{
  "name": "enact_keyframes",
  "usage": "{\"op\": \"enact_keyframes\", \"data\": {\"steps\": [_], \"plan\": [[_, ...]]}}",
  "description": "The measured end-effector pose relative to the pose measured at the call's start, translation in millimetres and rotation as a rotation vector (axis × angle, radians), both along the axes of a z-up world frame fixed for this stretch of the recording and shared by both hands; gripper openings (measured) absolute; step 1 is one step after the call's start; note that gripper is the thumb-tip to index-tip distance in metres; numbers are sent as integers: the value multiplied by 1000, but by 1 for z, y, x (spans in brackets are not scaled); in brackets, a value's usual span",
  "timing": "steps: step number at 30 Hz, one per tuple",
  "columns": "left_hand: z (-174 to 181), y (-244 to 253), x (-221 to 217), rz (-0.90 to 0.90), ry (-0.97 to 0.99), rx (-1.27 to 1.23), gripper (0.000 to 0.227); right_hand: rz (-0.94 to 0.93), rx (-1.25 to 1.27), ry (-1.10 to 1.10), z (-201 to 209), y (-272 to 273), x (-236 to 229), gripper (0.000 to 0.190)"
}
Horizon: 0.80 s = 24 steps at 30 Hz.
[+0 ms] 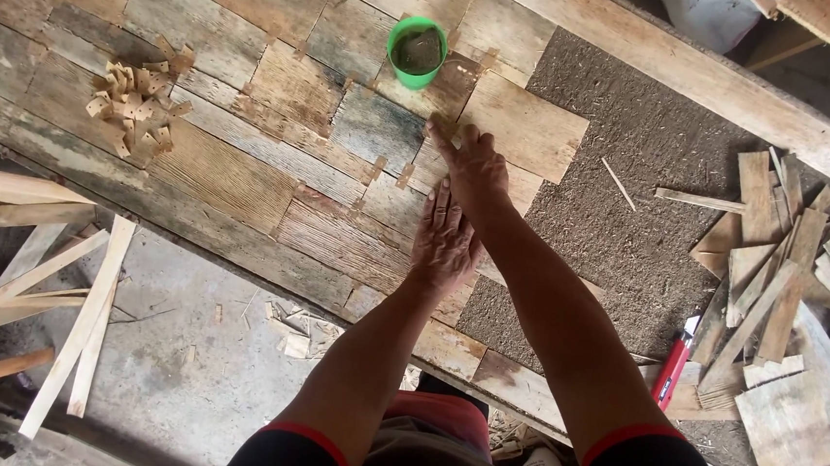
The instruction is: Trimming and arranging thin wooden veneer tiles on a workbench using a utility knife.
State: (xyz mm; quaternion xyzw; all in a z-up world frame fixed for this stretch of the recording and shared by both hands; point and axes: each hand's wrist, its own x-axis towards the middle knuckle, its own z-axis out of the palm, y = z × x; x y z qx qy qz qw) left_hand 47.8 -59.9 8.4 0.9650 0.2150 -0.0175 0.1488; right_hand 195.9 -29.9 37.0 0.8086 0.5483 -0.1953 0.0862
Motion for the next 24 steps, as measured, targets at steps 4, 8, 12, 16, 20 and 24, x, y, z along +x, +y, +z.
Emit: {"op": "enact_keyframes", "data": {"steps": [4,8,12,16,20,24], "plan": [[5,-1,2,-3,88,12,71,-55,-33,45,6,4,-1,108],[0,-2,1,1,50,20,73,-75,15,70,6,5,2,111],[-3,0,-1,-12,24,25,73,27,-59,12,5,3,2,107],[5,1,1,-16,47,6,72,-61,-25,105,16,9,-1,115],[2,-2,2,-18,90,54,73,-38,-57,66,16,11,3,110],[7,-1,1,-12,86,16,71,-13,-54,77,9,12,3,112]]}}
